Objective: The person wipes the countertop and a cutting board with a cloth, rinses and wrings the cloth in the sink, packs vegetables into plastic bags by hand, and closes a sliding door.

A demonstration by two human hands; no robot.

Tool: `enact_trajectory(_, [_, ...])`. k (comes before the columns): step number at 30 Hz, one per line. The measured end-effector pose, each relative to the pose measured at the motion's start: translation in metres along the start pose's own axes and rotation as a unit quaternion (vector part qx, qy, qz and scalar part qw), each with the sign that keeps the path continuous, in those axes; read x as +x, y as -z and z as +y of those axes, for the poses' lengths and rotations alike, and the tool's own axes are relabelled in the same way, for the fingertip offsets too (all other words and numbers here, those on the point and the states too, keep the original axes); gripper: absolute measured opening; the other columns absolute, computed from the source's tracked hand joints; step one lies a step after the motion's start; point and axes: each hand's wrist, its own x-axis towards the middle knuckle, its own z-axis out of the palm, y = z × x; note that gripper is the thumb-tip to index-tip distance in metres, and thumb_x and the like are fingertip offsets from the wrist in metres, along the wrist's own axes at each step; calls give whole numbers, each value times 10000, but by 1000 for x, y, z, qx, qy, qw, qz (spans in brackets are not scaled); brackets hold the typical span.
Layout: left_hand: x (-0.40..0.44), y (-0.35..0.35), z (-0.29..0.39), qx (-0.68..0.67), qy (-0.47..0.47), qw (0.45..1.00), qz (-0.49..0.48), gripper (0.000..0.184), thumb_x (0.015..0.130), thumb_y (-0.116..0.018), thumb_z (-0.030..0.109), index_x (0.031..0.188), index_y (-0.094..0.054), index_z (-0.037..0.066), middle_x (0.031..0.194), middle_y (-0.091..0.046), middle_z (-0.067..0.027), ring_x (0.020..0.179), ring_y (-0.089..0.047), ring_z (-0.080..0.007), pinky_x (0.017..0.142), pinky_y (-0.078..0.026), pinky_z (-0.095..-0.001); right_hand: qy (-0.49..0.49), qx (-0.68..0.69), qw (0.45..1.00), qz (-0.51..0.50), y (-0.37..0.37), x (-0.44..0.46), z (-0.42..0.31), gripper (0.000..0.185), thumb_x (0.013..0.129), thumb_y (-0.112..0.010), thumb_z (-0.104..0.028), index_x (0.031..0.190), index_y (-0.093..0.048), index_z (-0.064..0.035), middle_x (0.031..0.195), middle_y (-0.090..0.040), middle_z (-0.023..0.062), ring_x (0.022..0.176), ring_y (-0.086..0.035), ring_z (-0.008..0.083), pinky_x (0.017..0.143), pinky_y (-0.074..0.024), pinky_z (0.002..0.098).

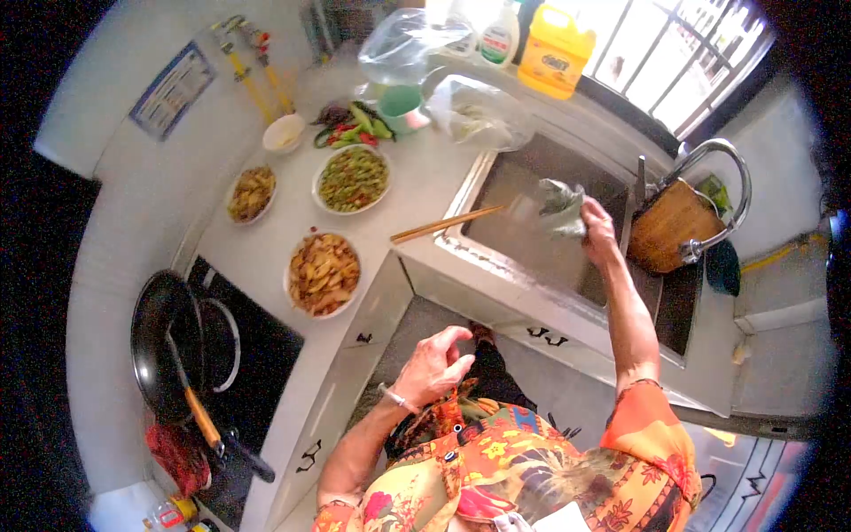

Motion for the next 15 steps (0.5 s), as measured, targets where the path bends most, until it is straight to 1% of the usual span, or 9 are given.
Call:
enact_trajectory(2, [44, -10, 14, -11, -7, 999, -30, 332, 736, -618, 188, 1012, -533, 24, 603, -506, -67, 557, -507, -182, 542, -427, -326, -80, -231, 968, 62, 46, 21, 63, 290, 851, -512, -151, 1126, -543, -65, 935, -611, 89, 843, -563, 189, 709, -466, 307])
enact_trajectory(4, [94, -28, 31, -46, 11, 998, -52, 334, 738, -615, 192, 1016, -535, 25, 590, -498, -58, 550, -502, -163, 533, -423, -310, -213, -371, 896, 116, 86, 39, 111, 350, 835, -531, -176, 1164, -511, -59, 989, -598, 135, 909, -562, 245, 718, -481, 375])
enact_trajectory(5, [119, -44, 23, -50, 31, 998, -33, 327, 743, -644, 175, 1033, -548, 57, 608, -493, 9, 549, -474, -81, 513, -411, -259, -221, -367, 896, 116, 100, 53, 138, 350, 835, -531, -176, 1164, -511, -59, 989, -598, 135, 909, -562, 245, 718, -481, 375])
enact_trajectory(8, [192, -79, 22, -85, 56, 995, -7, 320, 745, -645, 148, 1030, -552, 35, 639, -501, 18, 563, -475, -75, 513, -423, -235, -259, -418, 857, 156, 107, 80, 163, 363, 843, -522, -202, 1166, -497, -39, 1022, -581, 153, 940, -549, 269, 754, -459, 382])
enact_trajectory(9, [216, -92, 15, -150, 74, 986, 2, 317, 756, -634, 123, 1042, -543, 22, 659, -509, 17, 568, -483, -76, 524, -453, -224, -261, -447, 838, 173, 102, 87, 166, 369, 846, -519, -211, 1167, -493, -32, 1033, -576, 160, 951, -545, 276, 766, -452, 384])
enact_trajectory(10, [235, -99, 18, -230, 153, 961, -5, 387, 776, -631, 138, 1113, -485, 17, 768, -540, -21, 625, -512, -99, 539, -490, -239, -260, -471, 822, 188, 94, 93, 169, 375, 848, -516, -220, 1168, -488, -25, 1044, -571, 166, 961, -540, 284, 778, -445, 386])
enact_trajectory(12, [277, -121, 0, -348, 266, 899, 27, 492, 796, -625, 204, 1207, -404, 52, 901, -530, -81, 800, -524, -168, 579, -514, -292, -239, -515, 798, 203, 71, 96, 177, 390, 854, -510, -238, 1169, -479, -11, 1067, -560, 178, 982, -532, 300, 802, -430, 391])
enact_trajectory(13, [295, -130, -8, -346, 271, 898, 26, 492, 796, -625, 204, 1207, -404, 52, 901, -530, -81, 800, -524, -168, 579, -514, -292, -217, -534, 793, 200, 56, 92, 181, 398, 856, -507, -247, 1170, -474, -5, 1078, -554, 185, 992, -527, 307, 814, -423, 393])
enact_trajectory(15, [327, -148, -27, -396, 408, 819, 86, 605, 810, -582, 335, 1285, -310, 77, 1239, -424, -137, 1058, -460, -302, 673, -511, -471, -143, -543, 809, 173, 19, 76, 186, 415, 862, -502, -264, 1171, -465, 9, 1100, -544, 197, 1013, -519, 323, 838, -408, 398])
